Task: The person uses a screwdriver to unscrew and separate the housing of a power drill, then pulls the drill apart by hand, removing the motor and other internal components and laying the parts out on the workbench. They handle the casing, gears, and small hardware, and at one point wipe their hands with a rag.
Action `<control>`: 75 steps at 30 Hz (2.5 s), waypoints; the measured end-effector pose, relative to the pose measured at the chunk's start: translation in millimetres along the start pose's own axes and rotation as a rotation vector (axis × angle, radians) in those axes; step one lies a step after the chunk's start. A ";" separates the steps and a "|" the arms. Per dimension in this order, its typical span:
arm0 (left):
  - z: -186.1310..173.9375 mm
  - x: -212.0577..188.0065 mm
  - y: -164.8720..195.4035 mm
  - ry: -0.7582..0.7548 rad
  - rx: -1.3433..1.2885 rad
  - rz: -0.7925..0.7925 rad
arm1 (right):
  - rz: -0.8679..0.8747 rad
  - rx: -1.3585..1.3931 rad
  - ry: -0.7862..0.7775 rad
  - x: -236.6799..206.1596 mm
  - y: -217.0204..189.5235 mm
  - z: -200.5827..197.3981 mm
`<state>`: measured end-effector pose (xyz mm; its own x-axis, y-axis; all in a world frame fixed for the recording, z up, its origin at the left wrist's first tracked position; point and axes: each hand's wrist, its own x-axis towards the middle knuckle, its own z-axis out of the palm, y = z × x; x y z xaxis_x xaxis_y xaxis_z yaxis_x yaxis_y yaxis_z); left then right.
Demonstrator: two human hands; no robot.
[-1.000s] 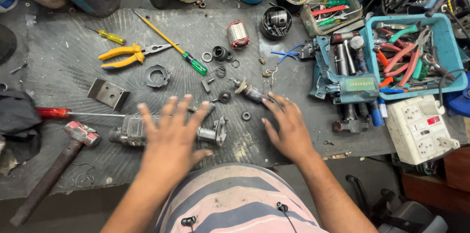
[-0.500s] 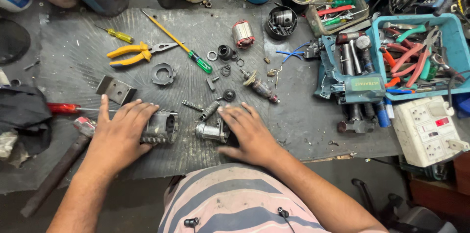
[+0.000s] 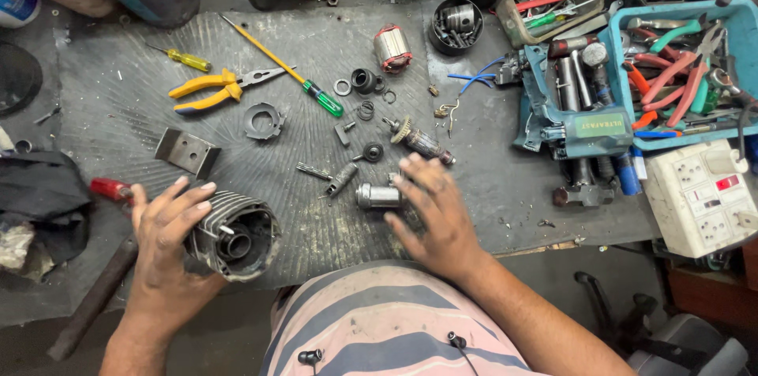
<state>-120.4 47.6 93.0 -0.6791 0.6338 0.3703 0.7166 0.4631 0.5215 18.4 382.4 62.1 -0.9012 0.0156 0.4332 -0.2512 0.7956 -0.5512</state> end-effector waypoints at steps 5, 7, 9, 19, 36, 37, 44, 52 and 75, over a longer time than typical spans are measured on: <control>8.5 19.7 26.1 -0.131 0.015 0.082 | 0.423 1.085 -0.324 11.9 -33.9 12.1; 24.4 25.0 34.7 -0.222 0.068 0.121 | 0.409 1.221 -0.426 24.0 -42.1 26.6; 32.9 25.8 34.3 -0.270 0.098 0.103 | 0.521 0.855 -0.407 32.3 -50.9 42.2; 11.8 4.5 -50.4 -0.172 0.704 -0.218 | 0.559 0.858 -0.409 12.4 -28.6 48.1; 95.5 -21.0 46.9 0.432 -0.863 -0.534 | 0.089 0.758 -0.075 18.3 -4.0 57.2; 86.8 -20.7 45.7 0.418 -0.669 -0.419 | 0.169 0.833 -0.064 17.9 -3.7 57.8; 64.1 -2.2 38.3 0.269 -0.151 -0.285 | 0.140 0.584 -0.118 21.6 -6.4 58.5; 46.8 -1.1 37.2 0.404 -0.452 -0.360 | 0.138 0.560 -0.194 28.2 -11.7 53.8; 70.0 -54.9 -2.2 0.877 -1.760 -1.233 | -0.082 -0.223 -0.575 25.4 -31.9 38.9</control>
<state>-73.6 55.1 17.7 -0.7540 0.0260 -0.6563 -0.3949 -0.8164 0.4214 -10.3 333.8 62.9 -0.9438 -0.3300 -0.0195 -0.3036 0.8887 -0.3435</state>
